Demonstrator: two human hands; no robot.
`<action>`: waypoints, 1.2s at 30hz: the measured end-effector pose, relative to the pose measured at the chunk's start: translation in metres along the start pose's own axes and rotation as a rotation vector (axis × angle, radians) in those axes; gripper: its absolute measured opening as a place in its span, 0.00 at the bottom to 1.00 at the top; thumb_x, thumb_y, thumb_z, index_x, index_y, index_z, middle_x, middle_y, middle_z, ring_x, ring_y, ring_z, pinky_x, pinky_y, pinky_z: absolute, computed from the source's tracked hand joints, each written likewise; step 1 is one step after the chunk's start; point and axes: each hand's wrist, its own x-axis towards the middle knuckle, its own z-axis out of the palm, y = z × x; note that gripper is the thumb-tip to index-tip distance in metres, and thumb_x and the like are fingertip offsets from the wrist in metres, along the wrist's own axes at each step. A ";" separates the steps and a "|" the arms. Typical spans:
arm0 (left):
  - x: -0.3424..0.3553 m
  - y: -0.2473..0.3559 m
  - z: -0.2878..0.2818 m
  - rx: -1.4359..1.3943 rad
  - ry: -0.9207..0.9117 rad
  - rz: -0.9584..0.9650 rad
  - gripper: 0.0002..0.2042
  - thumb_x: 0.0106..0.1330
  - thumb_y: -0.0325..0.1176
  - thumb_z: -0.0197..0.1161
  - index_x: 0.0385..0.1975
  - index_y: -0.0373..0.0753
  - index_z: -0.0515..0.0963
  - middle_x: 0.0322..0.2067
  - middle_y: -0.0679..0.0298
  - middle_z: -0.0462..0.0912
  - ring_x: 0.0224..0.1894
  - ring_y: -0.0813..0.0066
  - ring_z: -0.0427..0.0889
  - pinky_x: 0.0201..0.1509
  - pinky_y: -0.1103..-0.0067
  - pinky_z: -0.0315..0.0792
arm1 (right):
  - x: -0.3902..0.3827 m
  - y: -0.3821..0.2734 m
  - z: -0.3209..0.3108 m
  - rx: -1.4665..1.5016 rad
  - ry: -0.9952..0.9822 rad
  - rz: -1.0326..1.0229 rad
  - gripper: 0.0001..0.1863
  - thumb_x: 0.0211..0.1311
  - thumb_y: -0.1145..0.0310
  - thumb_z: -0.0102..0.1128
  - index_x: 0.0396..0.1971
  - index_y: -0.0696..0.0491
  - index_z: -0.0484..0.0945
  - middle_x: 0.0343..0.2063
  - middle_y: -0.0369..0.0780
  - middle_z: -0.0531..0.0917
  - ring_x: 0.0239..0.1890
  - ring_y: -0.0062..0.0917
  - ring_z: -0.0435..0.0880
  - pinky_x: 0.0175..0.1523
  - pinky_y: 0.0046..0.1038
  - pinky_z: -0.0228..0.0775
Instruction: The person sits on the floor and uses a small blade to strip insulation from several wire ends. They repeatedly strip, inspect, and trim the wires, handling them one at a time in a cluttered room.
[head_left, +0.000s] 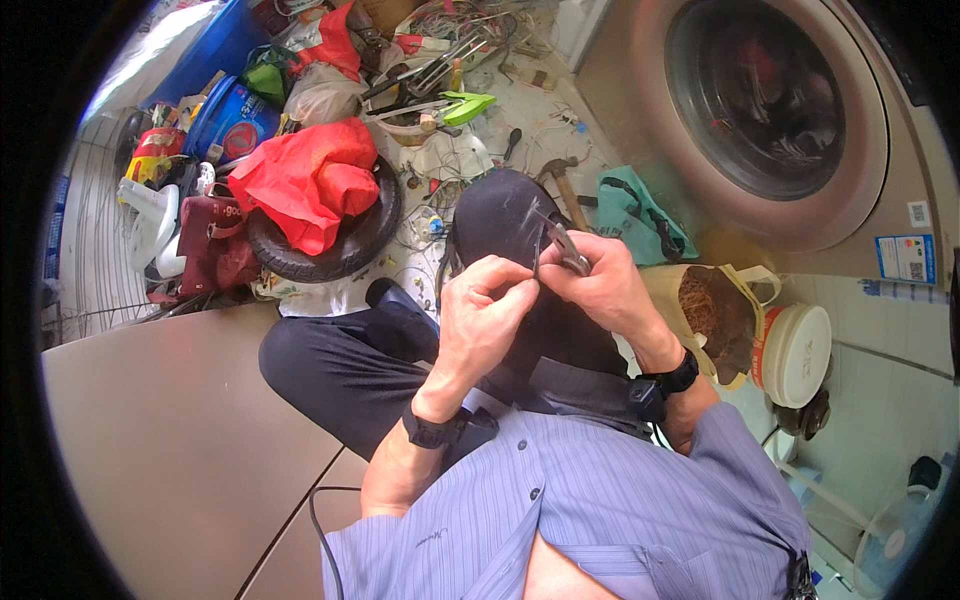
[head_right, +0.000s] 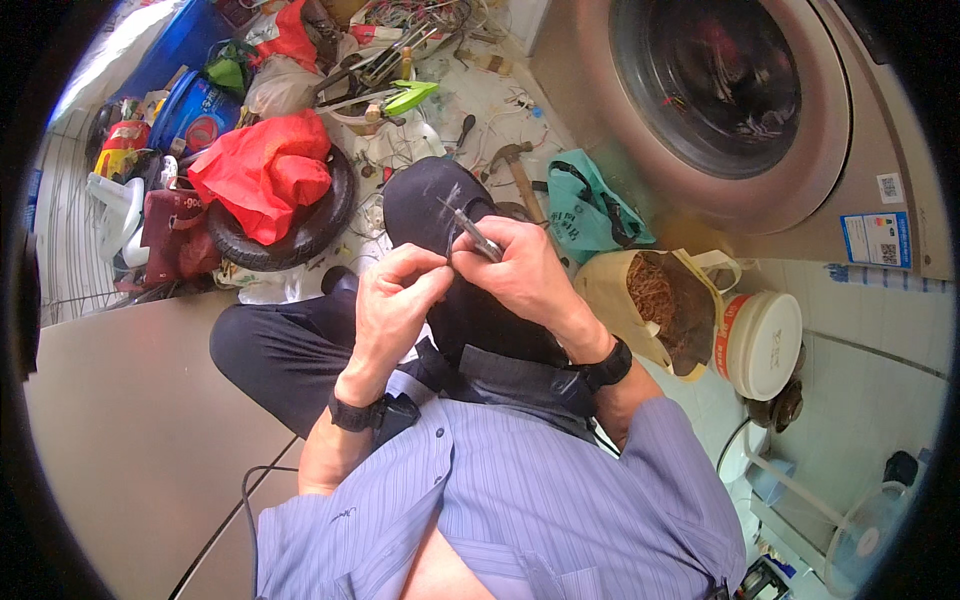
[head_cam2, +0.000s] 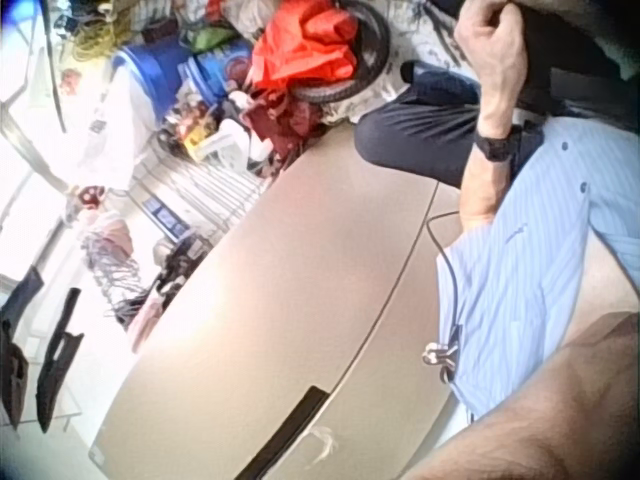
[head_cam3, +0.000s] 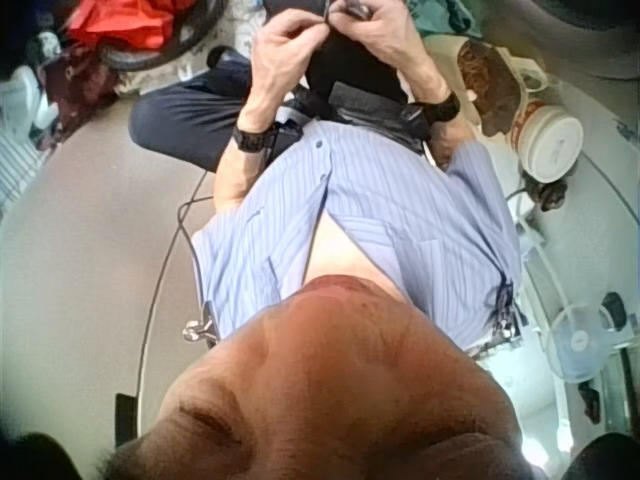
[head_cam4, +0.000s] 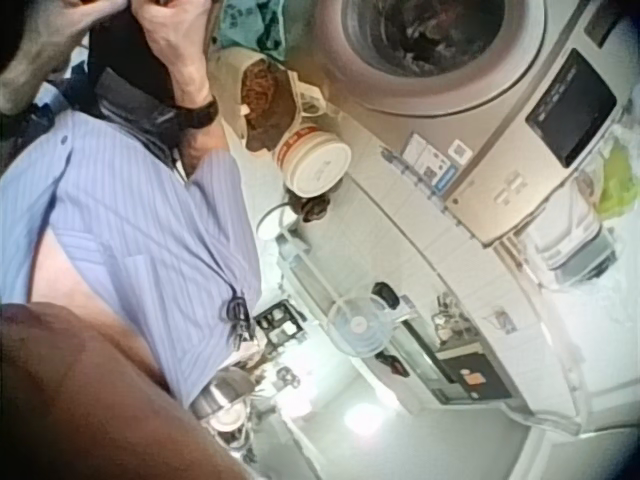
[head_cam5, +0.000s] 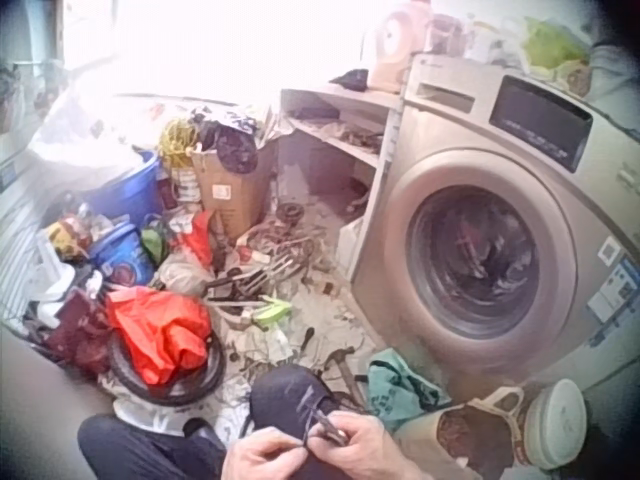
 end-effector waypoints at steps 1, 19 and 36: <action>0.000 0.001 -0.001 0.001 -0.007 -0.010 0.06 0.61 0.27 0.67 0.33 0.31 0.84 0.28 0.63 0.84 0.31 0.80 0.81 0.35 0.81 0.73 | 0.000 0.000 -0.001 0.005 -0.009 -0.008 0.06 0.60 0.71 0.69 0.34 0.58 0.85 0.25 0.34 0.80 0.29 0.15 0.76 0.35 0.23 0.68; 0.003 0.006 0.008 0.229 0.046 0.146 0.06 0.61 0.28 0.67 0.33 0.33 0.84 0.28 0.60 0.84 0.28 0.70 0.82 0.34 0.77 0.74 | 0.003 0.007 0.002 0.118 0.002 0.114 0.05 0.57 0.73 0.67 0.30 0.58 0.82 0.21 0.33 0.77 0.27 0.14 0.74 0.33 0.24 0.67; 0.008 0.000 0.004 0.213 0.011 0.081 0.03 0.58 0.25 0.64 0.29 0.32 0.82 0.24 0.66 0.80 0.26 0.82 0.77 0.31 0.80 0.70 | 0.005 0.003 0.001 -0.180 0.005 -0.246 0.04 0.52 0.77 0.65 0.29 0.59 0.81 0.27 0.38 0.79 0.29 0.23 0.77 0.36 0.27 0.68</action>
